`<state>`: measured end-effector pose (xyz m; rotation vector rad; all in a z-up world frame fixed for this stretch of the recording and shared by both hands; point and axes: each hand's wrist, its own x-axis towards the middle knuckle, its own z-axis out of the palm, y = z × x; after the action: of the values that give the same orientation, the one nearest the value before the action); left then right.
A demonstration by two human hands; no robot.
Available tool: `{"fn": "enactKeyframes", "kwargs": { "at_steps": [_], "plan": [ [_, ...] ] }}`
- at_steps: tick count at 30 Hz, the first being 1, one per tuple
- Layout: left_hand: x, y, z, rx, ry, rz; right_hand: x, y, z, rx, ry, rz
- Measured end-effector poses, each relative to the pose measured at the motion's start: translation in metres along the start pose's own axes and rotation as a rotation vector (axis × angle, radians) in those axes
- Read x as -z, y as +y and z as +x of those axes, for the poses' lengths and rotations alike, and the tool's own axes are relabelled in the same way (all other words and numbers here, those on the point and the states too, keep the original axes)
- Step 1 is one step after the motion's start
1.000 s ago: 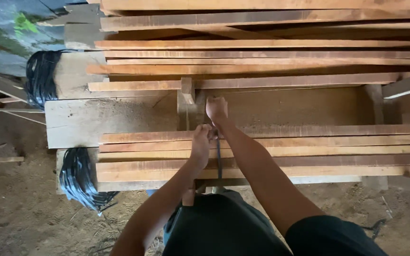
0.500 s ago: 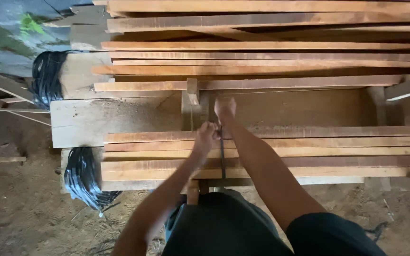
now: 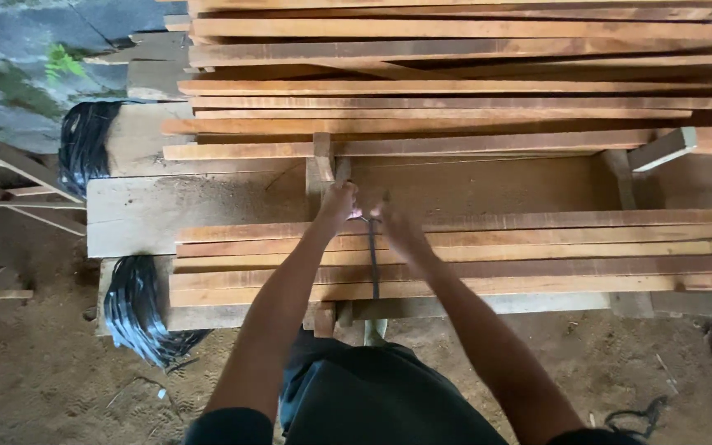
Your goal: Bundling several wooden planks together using black straps in a workshop.
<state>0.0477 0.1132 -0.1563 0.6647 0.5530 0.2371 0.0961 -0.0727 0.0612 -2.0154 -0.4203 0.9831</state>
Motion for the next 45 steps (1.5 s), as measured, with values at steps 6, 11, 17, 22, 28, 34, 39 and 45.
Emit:
{"fn": "enactKeyframes", "kwargs": {
  "at_steps": [6, 11, 17, 22, 28, 34, 39, 45],
  "plan": [
    [-0.011, 0.000, 0.008, 0.056, 0.517, 1.030, -0.028, 0.045, 0.009, 0.642, -0.111, -0.848],
    [-0.013, -0.004, -0.004, -0.126, 0.460, 0.840, -0.041, 0.058, 0.016, 0.717, -0.022, -1.011],
    [0.057, -0.034, 0.009, -0.827, 0.212, 2.121, -0.029, 0.039, 0.009, 0.738, -0.005, -0.952],
    [-0.077, 0.044, -0.113, 0.022, 0.281, 1.723, -0.032, 0.050, 0.020, 0.733, -0.042, -1.063],
    [-0.039, 0.008, -0.073, 0.025, 0.195, 1.928, -0.022, 0.026, 0.003, 0.446, -0.260, -0.892],
    [-0.076, 0.040, -0.111, -0.020, 0.306, 1.162, -0.012, 0.008, -0.013, 0.445, -0.270, -0.670],
    [-0.053, 0.000, -0.074, 0.006, 0.426, 1.650, -0.005, 0.014, -0.018, 0.395, -0.259, -0.573],
    [-0.089, 0.030, -0.103, 0.082, 0.430, 1.550, 0.005, 0.032, -0.024, 0.403, 0.017, 0.057]
  ]
}}
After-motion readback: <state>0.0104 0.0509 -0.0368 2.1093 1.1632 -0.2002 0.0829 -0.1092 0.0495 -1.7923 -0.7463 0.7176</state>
